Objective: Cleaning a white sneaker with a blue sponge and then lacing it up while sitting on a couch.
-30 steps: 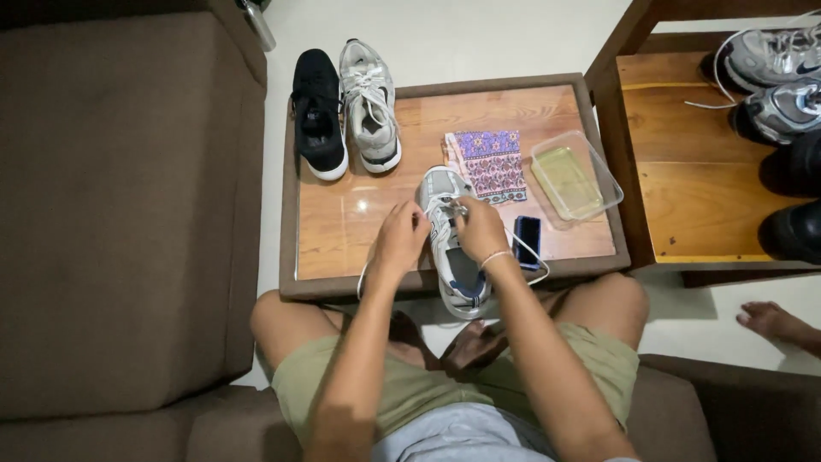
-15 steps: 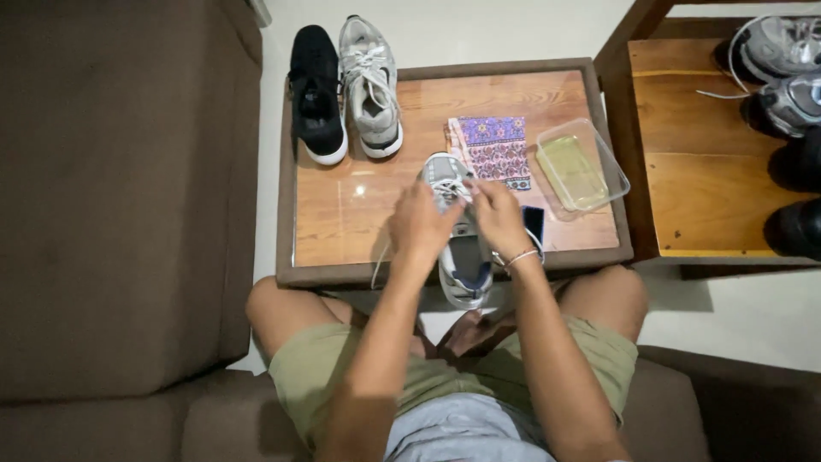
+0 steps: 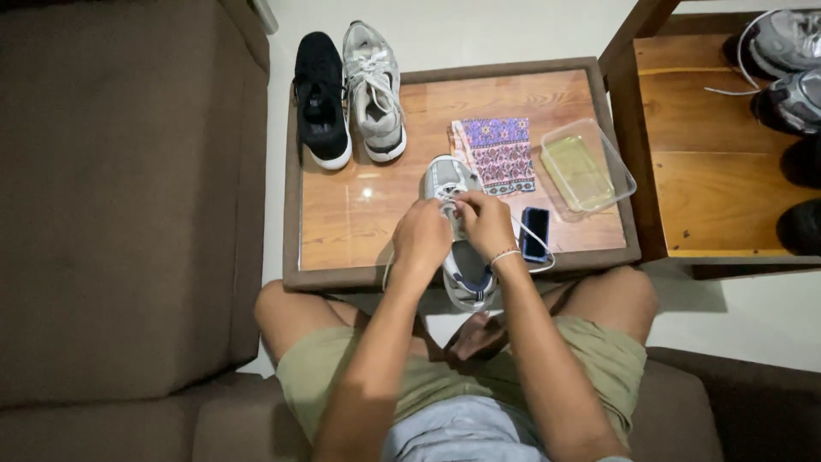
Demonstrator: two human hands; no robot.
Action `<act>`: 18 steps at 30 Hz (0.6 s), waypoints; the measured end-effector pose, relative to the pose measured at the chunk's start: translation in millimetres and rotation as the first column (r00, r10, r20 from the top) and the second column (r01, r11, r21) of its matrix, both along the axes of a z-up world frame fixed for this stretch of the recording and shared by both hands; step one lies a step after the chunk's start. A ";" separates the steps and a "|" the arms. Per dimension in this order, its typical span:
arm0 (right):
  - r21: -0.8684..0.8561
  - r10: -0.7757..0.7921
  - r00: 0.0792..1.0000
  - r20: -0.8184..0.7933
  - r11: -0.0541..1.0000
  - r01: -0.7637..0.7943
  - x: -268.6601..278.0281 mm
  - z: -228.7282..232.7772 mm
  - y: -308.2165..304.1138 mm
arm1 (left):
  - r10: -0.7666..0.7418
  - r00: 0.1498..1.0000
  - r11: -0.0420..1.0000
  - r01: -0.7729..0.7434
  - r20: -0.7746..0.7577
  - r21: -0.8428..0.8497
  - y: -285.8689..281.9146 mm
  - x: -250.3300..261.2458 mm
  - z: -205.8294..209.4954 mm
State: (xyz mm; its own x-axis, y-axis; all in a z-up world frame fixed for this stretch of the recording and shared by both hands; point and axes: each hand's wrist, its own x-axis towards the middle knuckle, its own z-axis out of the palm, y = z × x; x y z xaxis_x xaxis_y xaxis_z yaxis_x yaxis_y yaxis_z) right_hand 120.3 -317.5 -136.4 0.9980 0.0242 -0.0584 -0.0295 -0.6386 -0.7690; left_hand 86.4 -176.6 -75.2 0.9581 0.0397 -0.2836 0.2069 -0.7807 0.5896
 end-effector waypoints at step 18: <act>-0.091 0.144 0.978 0.149 0.987 -0.132 -5.1 7.6 9.4 | 0.411 0.909 0.774 -0.388 -0.068 -0.501 12.4 -28.0 -5.8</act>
